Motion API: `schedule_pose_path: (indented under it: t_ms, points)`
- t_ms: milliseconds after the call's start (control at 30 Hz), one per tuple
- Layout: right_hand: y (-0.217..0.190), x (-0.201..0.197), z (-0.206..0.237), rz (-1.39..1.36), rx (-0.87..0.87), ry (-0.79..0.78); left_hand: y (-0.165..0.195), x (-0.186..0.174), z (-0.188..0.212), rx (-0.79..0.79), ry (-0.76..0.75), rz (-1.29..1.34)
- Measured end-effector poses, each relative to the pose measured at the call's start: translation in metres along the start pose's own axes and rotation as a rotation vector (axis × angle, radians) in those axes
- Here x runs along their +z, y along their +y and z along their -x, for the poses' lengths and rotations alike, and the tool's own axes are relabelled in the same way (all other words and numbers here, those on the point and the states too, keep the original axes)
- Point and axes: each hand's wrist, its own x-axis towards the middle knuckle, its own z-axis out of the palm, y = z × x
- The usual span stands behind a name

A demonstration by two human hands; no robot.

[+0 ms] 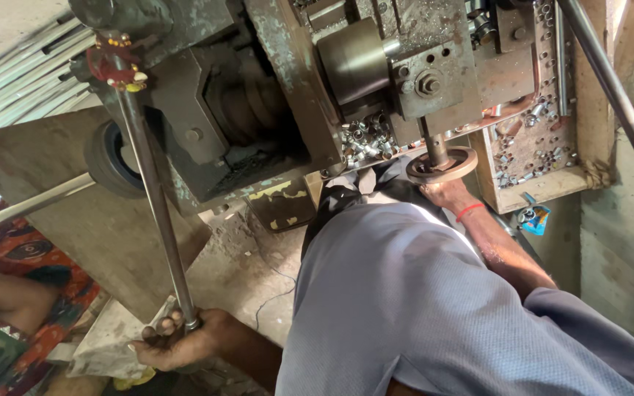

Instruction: The person operates an industrial metalworking machine by pulling a long lever and adjusting knobs by hand.

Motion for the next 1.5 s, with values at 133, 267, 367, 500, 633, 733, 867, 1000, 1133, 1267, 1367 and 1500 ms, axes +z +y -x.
schedule_pose_path:
  t_ms: [133, 267, 367, 500, 633, 733, 867, 1000, 1133, 1267, 1367, 1500]
  points:
    - [0.006, -0.01, 0.002, 0.058, 0.075, -0.133, -0.005, -0.001, -0.004, 0.029, 0.023, -0.04]
    - [0.015, -0.013, -0.004, 0.094, 0.058, -0.183, -0.015, -0.014, -0.016, 0.08, 0.027, -0.013]
    - [0.009, -0.002, -0.009, 0.074, 0.011, -0.14, -0.019, -0.02, -0.037, 0.106, 0.096, -0.006]
    - [-0.005, 0.009, 0.009, -0.302, 0.272, -0.183, -0.024, -0.017, -0.072, 0.02, 0.238, 0.044]
    - [-0.002, -0.02, 0.037, -0.884, 0.699, -0.162, -0.028, -0.017, -0.079, 0.021, 0.264, 0.036]
    - [0.015, -0.044, 0.034, -1.029, 0.633, -0.032, -0.028, -0.019, -0.076, 0.03, 0.217, -0.017]
    - [0.015, -0.027, 0.012, -0.752, 0.676, 0.002, -0.027, -0.019, -0.075, 0.06, 0.225, -0.036]
    - [-0.006, 0.007, 0.024, -1.068, 0.963, -0.088, -0.029, -0.018, -0.078, 0.072, 0.235, -0.003]
    - [-0.002, 0.007, 0.05, -1.114, 0.841, 0.286, -0.032, -0.017, -0.078, 0.092, 0.263, -0.023]
    - [0.012, -0.008, 0.045, -1.007, 0.941, 0.584, -0.03, -0.017, -0.077, 0.09, 0.243, -0.031]
    - [0.014, -0.012, 0.033, -0.802, 0.99, 0.565, -0.029, -0.017, -0.076, 0.095, 0.244, -0.037]
    - [0.014, -0.011, 0.028, -0.703, 1.029, 0.566, -0.028, -0.016, -0.073, 0.06, 0.235, 0.005]
